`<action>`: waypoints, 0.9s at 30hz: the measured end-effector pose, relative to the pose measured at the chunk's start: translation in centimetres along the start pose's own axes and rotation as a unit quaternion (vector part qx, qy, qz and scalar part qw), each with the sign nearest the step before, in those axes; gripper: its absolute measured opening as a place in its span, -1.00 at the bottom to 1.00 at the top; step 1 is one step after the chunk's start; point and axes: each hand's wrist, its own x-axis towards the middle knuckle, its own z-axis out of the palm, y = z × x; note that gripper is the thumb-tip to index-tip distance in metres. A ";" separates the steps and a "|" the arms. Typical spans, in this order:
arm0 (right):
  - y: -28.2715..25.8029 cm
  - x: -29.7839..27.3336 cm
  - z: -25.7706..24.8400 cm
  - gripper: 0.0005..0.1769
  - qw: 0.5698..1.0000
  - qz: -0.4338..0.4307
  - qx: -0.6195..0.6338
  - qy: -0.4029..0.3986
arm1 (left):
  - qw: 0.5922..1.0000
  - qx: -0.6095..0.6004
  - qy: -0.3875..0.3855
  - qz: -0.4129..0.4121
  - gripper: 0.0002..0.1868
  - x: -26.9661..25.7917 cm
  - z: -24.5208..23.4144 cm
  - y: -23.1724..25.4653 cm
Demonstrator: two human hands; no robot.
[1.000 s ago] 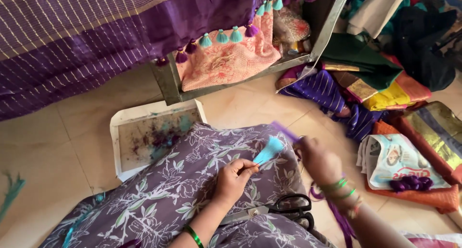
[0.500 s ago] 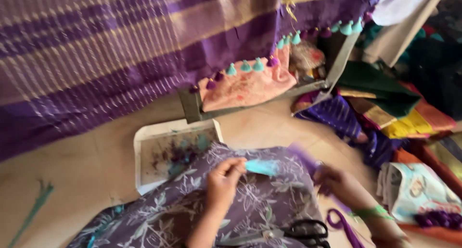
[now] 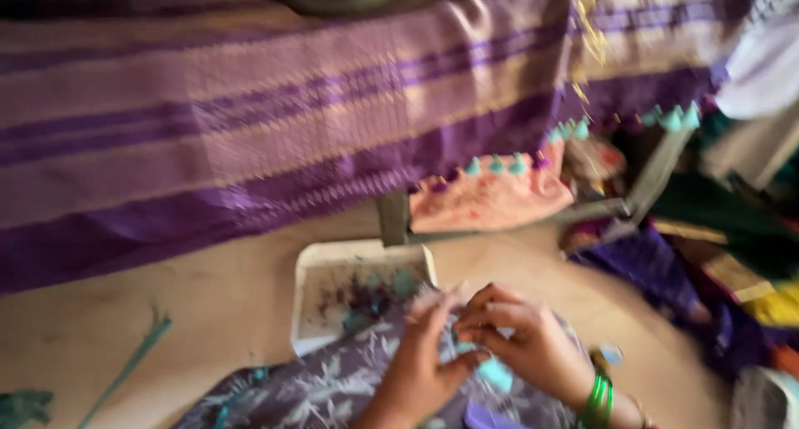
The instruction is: Making decorative tassels and attaching them to the edge of a purple fabric.
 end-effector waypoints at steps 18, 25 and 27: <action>6.4 5.8 -0.9 -0.82 0.982 0.153 0.072 0.083 | 0.917 -0.117 0.021 -0.380 -0.44 7.4 -2.7 -8.4; 8.2 8.4 0.7 -0.87 0.965 0.249 0.080 0.022 | 0.801 -0.374 0.165 -0.438 -0.51 9.0 -0.2 -6.8; 8.8 9.1 0.9 -0.88 0.958 0.248 0.142 0.020 | 0.754 -0.477 0.184 -0.413 -0.67 9.4 -0.4 -4.8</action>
